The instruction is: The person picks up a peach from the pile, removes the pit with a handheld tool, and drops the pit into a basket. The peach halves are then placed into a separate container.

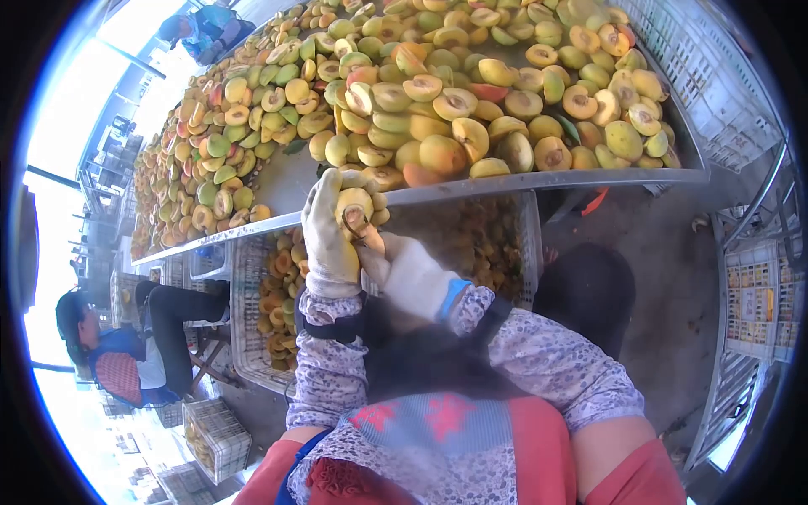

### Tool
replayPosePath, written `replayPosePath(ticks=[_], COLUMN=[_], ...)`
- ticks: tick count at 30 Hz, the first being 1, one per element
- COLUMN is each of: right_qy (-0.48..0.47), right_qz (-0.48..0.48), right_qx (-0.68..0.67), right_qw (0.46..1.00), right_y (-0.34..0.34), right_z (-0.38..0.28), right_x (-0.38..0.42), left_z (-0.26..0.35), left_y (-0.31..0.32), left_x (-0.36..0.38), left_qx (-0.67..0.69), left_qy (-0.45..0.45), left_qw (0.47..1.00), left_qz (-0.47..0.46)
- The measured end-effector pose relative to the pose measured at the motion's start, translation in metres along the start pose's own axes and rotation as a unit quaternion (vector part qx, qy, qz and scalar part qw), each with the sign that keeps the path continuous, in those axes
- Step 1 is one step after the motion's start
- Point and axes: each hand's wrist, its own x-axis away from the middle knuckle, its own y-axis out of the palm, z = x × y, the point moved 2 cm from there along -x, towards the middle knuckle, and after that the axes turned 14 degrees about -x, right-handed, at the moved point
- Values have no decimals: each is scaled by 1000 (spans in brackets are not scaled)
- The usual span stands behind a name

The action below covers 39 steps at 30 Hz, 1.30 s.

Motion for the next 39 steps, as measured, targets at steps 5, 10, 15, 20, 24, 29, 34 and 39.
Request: replayPosePath(ticks=[5, 10, 15, 20, 24, 29, 34, 39], right_qy=[-131, 85, 278, 302, 328, -50, 12, -41], right_qz=[-40, -107, -154, -182, -282, -159, -37, -27], right_qx=[65, -9, -127, -155, -295, 293, 505, 448], right_qw=[989, 991, 940, 923, 852, 942, 862, 893], right_y=[-14, -14, -20, -31, -30, -33, -55, -39], right_z=[15, -19, -28, -24, -14, -4, -20, -13], right_x=[-8, 15, 27, 27, 18, 20, 23, 17], left_z=[-7, -6, -5, -6, -13, -12, 8, 45], left_y=[-4, -6, -16, -1, 9, -40, -163, -116], left_x=[-10, -10, -16, -6, -2, -19, -2, -26], left_qx=[3, -86, -60, -2, 253, 386, -380, -410], left_qy=[50, 36, 16, 81, -52, -51, 195, 85], left_qw=[997, 994, 976, 971, 956, 920, 890, 877], left_qz=[-58, -49, -209, -224, -136, -43, 160, 236])
